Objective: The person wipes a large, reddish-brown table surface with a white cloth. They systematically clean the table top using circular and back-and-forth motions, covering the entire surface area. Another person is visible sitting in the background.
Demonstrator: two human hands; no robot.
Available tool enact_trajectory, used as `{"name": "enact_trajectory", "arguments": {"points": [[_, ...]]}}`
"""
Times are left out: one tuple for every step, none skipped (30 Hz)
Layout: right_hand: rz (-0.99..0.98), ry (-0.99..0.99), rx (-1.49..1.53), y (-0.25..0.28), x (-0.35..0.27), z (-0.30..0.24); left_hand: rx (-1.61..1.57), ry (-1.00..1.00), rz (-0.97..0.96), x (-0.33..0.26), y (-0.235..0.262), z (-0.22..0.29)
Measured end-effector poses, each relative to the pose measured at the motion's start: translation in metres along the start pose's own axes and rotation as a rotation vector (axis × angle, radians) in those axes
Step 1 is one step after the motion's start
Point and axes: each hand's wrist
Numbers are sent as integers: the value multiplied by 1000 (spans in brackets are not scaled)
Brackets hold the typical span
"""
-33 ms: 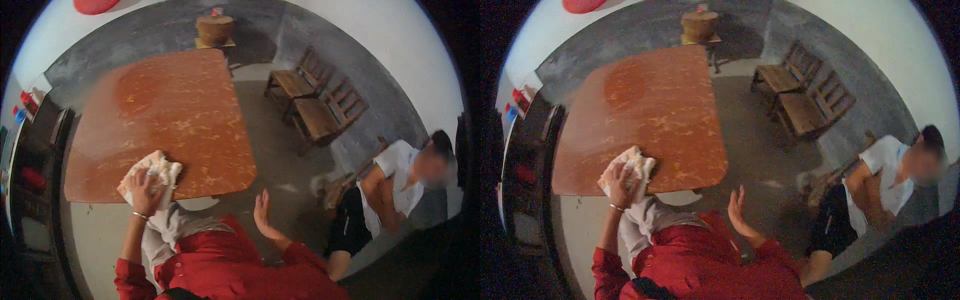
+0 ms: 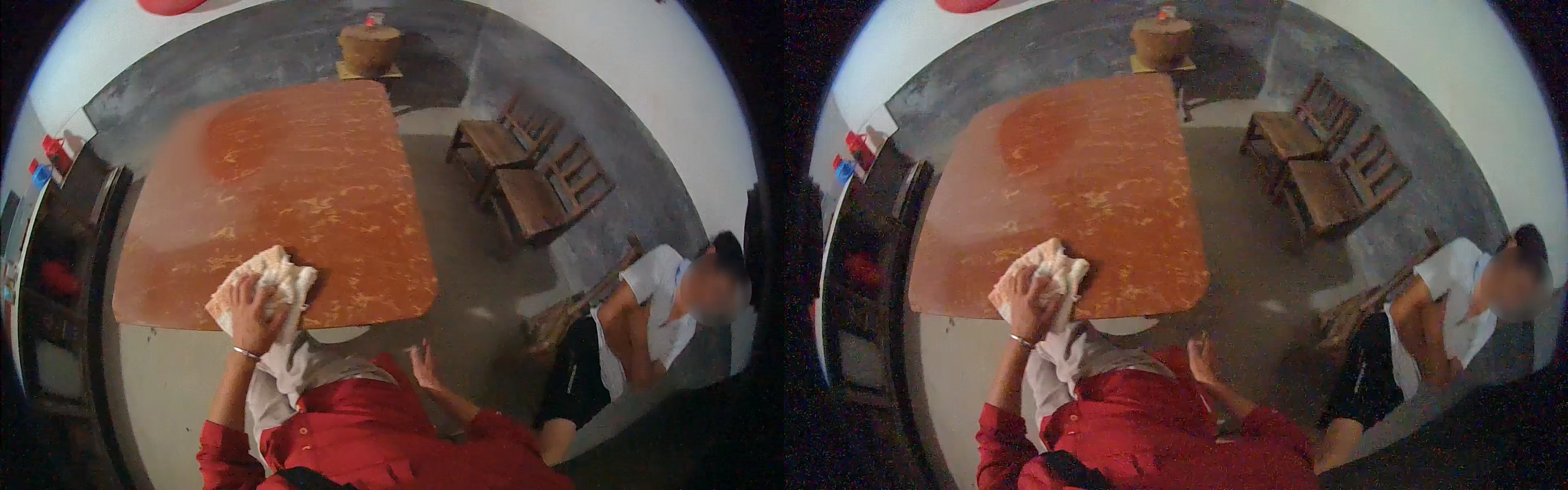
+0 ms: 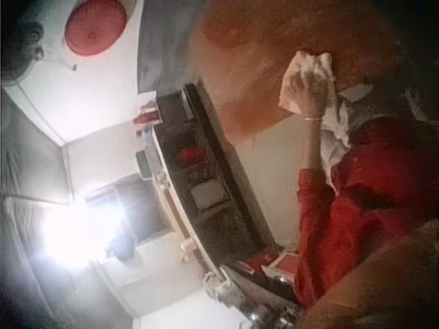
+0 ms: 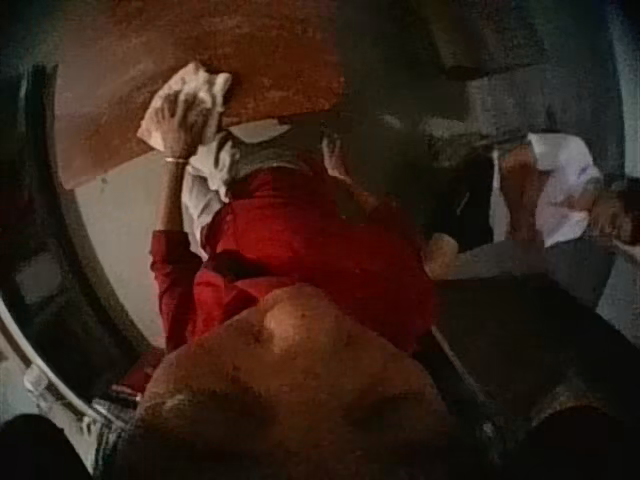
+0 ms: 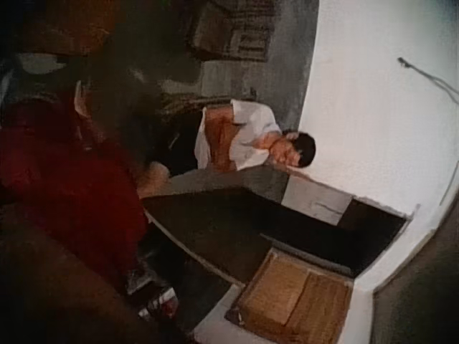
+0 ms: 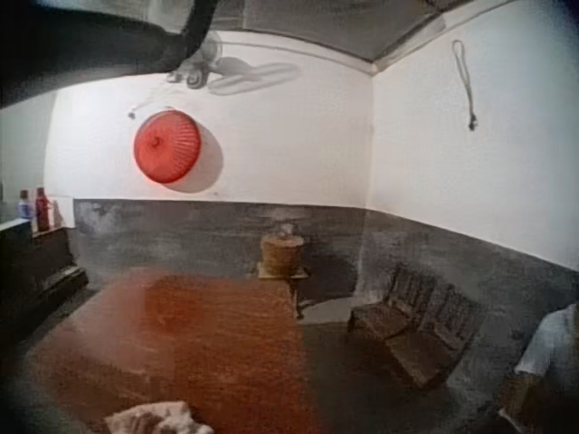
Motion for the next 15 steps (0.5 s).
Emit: {"name": "enact_trajectory", "arguments": {"points": [[-108,-108,-159,3,-14,32,-46,36,7,1,5,6],[-240,-189,-333,2,-25,51,-29,66,7,-3,12,7],[-310,-207,-450,1,-31,62,-29,84,2,-3,14,7],[-378,-225,-575,3,-34,68,-26,96,7,-2,13,7],[-441,-233,-684,5,-39,71,-21,115,6,-4,12,7],[-464,-245,-753,9,-39,73,-18,114,9,-3,11,6],[-484,-252,-821,16,-39,71,-29,115,-2,-1,11,7],[-499,-268,-881,22,-41,70,-41,109,-6,0,10,6],[-497,-282,-926,28,-41,66,-56,112,-8,-2,8,4],[-493,-300,-975,38,-40,61,-114,130,-3,-2,5,3],[-498,-304,-1015,42,-39,55,-100,135,-15,-2,8,4],[-480,-310,-1042,43,-37,38,-132,127,3,-3,11,4],[-474,-329,-1070,47,-40,26,-167,115,1,-1,15,6],[-457,-343,-1079,44,-43,17,-218,115,-42,0,19,4],[-446,-367,-1084,42,-52,12,-270,115,-92,2,24,2]]}}
Point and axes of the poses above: each hand's wrist, its own x-axis towards the middle knuckle, its own y-axis out of the back of the hand, z = x × y, and after that the axes turned 9 degrees about -x, right-handed
